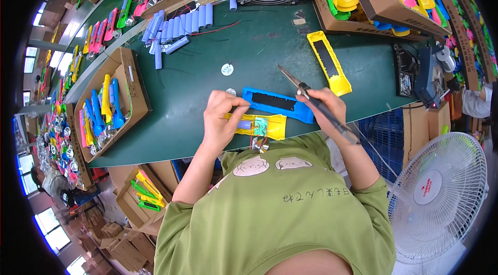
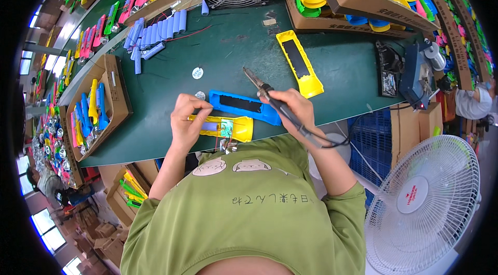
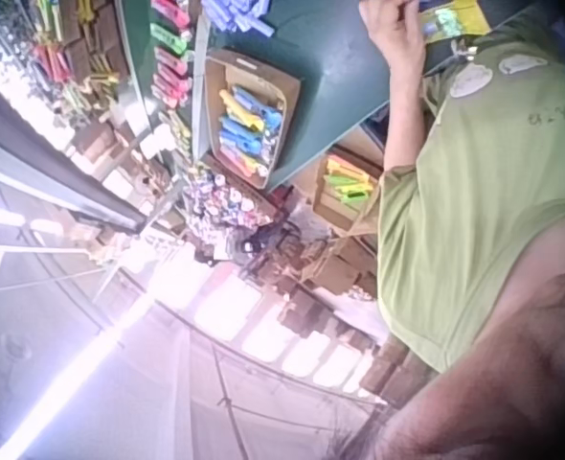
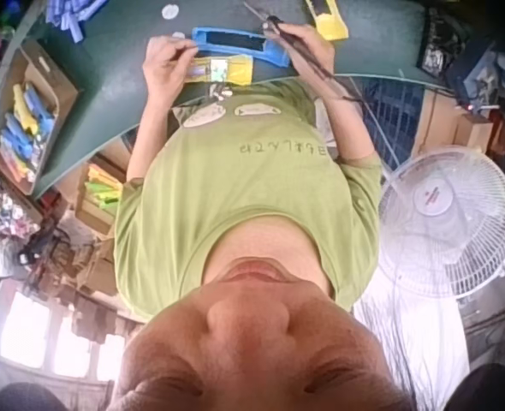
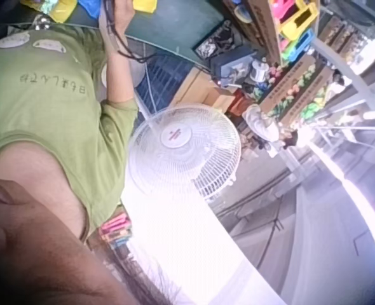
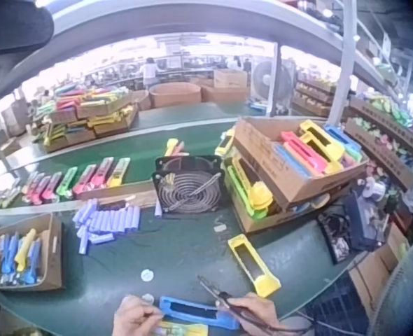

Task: The person solders internal components inside flashlight casings using a soldering iron, fits the plastic parts together by hand, and places the assembled flashlights onto the conveyor track.

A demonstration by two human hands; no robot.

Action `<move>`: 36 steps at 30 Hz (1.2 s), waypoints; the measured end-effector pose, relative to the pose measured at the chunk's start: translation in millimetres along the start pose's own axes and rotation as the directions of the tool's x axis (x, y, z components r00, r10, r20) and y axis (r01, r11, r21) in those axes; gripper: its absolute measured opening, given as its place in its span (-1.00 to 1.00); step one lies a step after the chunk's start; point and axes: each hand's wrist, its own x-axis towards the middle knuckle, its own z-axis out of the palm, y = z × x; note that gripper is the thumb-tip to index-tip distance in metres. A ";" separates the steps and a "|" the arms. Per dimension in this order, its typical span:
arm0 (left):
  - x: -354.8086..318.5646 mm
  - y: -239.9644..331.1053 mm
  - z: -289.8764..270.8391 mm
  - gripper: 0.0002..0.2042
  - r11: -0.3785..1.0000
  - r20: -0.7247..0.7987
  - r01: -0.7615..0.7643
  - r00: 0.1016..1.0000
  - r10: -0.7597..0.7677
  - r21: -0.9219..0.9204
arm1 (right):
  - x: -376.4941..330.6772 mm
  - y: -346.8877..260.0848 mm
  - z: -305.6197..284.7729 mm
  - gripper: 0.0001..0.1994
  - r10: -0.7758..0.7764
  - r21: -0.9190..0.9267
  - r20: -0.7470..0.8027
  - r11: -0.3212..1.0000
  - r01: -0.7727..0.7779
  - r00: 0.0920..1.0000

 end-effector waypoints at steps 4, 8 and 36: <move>10.7 8.8 -13.6 -0.90 0.919 -0.026 -0.102 0.992 0.121 0.381 | 8.0 6.9 -2.6 -0.72 -0.255 -0.193 0.062 0.945 0.262 0.965; 24.6 10.4 -16.8 -0.93 0.850 0.161 -0.178 0.981 0.112 0.496 | 4.1 -15.9 -3.6 -0.68 -0.343 -0.279 0.000 0.902 0.329 0.939; 45.9 2.0 -2.1 -0.97 0.824 0.508 -0.295 0.861 0.011 0.483 | 6.5 -27.1 35.9 -0.88 0.630 0.554 -0.004 0.648 -0.523 0.776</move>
